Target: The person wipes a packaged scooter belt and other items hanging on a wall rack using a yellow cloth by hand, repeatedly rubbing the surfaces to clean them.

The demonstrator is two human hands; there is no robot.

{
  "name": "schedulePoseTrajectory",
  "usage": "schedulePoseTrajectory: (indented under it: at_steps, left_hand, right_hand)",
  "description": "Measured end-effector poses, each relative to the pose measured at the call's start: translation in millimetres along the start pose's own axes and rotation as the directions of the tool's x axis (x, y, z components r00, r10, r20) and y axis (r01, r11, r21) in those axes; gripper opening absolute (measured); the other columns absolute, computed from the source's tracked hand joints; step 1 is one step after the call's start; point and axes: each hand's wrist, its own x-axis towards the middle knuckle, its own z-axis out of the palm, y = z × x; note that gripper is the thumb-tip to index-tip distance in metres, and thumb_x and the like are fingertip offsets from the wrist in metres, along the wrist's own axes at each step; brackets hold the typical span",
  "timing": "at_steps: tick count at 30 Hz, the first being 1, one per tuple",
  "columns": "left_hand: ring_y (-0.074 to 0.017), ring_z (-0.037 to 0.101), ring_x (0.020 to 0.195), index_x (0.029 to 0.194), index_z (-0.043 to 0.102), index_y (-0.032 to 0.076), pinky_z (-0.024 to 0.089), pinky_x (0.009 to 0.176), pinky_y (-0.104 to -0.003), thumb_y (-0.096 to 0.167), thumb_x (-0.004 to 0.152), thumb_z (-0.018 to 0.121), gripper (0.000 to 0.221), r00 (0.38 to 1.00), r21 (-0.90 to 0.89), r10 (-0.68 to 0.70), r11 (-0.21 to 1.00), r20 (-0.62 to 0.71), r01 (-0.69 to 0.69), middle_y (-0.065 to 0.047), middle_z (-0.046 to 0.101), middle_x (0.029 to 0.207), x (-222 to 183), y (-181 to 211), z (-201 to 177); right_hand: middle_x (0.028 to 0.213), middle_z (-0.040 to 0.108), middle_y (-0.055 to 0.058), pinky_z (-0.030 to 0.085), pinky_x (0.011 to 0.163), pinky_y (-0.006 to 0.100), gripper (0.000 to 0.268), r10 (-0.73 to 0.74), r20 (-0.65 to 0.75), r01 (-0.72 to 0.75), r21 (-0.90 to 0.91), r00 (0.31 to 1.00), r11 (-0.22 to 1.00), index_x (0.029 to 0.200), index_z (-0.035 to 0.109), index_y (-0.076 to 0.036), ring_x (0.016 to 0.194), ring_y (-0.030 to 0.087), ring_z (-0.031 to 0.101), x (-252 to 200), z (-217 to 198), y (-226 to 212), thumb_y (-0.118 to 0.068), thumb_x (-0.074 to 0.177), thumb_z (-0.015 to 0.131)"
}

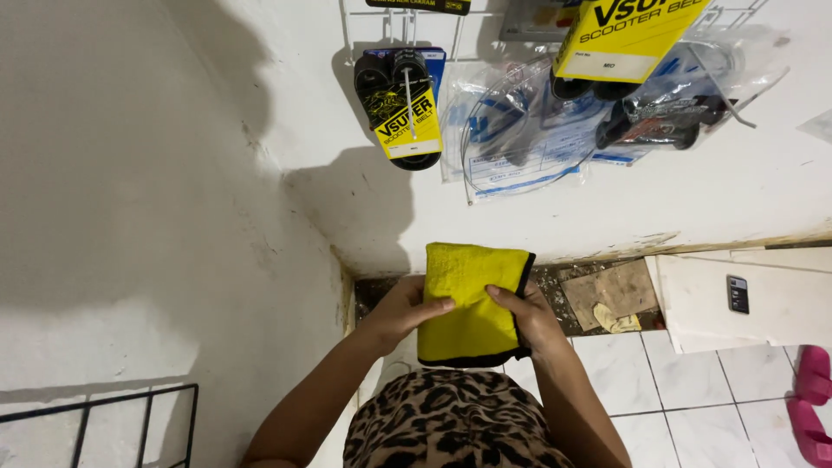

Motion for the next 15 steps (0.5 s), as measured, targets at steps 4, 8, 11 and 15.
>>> schedulePoseTrajectory:
  at_steps: [4, 8, 11, 15]
  left_hand:
    - [-0.0392, 0.067, 0.108, 0.137, 0.063, 0.000, 0.050, 0.094, -0.051, 0.017, 0.094, 0.075, 0.047, 0.995, 0.134, 0.073, 0.988, 0.067, -0.082, -0.022, 0.068, 0.122, -14.2, 22.7, 7.0]
    - [-0.0319, 0.069, 0.099, 0.130, 0.065, -0.001, 0.055, 0.087, -0.047, 0.005, 0.091, 0.072, 0.040, 0.999, -0.089, -0.005, 0.996, -0.047, 0.001, -0.020, 0.069, 0.119, -11.4, 18.8, 4.6]
    - [-0.0301, 0.067, 0.099, 0.108, 0.070, -0.001, 0.054, 0.086, -0.045, -0.007, 0.087, 0.063, 0.023, 0.998, -0.221, 0.053, 0.974, -0.029, -0.058, -0.019, 0.069, 0.118, -5.3, 21.6, 4.8]
    - [-0.0304, 0.062, 0.106, 0.088, 0.071, -0.001, 0.050, 0.093, -0.046, -0.015, 0.088, 0.050, 0.025, 0.980, -0.272, 0.195, 0.945, 0.026, -0.181, -0.020, 0.066, 0.125, -16.6, 44.4, 15.1]
  right_hand:
    - [0.087, 0.079, 0.016, 0.062, 0.071, 0.040, 0.018, -0.011, -0.017, 0.011, 0.023, 1.000, 1.000, 0.102, 0.076, 0.001, 0.077, 0.027, 0.078, -8.0, 12.7, -11.9, -0.007, 0.086, 0.080]
    - [0.099, 0.074, 0.021, 0.060, 0.080, 0.052, 0.041, 0.070, -0.002, -0.070, 0.070, 0.998, 0.995, 0.108, 0.065, 0.005, 0.088, 0.038, 0.075, -2.6, -2.5, 9.9, 0.008, 0.072, 0.084]
    - [0.118, 0.068, 0.030, 0.059, 0.086, 0.061, 0.031, -0.106, 0.228, 0.077, 0.135, 0.968, 0.988, 0.098, 0.069, 0.007, 0.105, 0.050, 0.070, 6.5, -9.3, 10.3, 0.020, 0.070, 0.072]
    - [0.144, 0.057, 0.027, 0.041, 0.107, 0.060, 0.068, -0.267, 0.574, 0.478, -0.253, 0.774, 0.841, 0.104, 0.083, -0.003, 0.138, 0.048, 0.048, -18.8, 19.4, -49.9, 0.026, 0.067, 0.035]
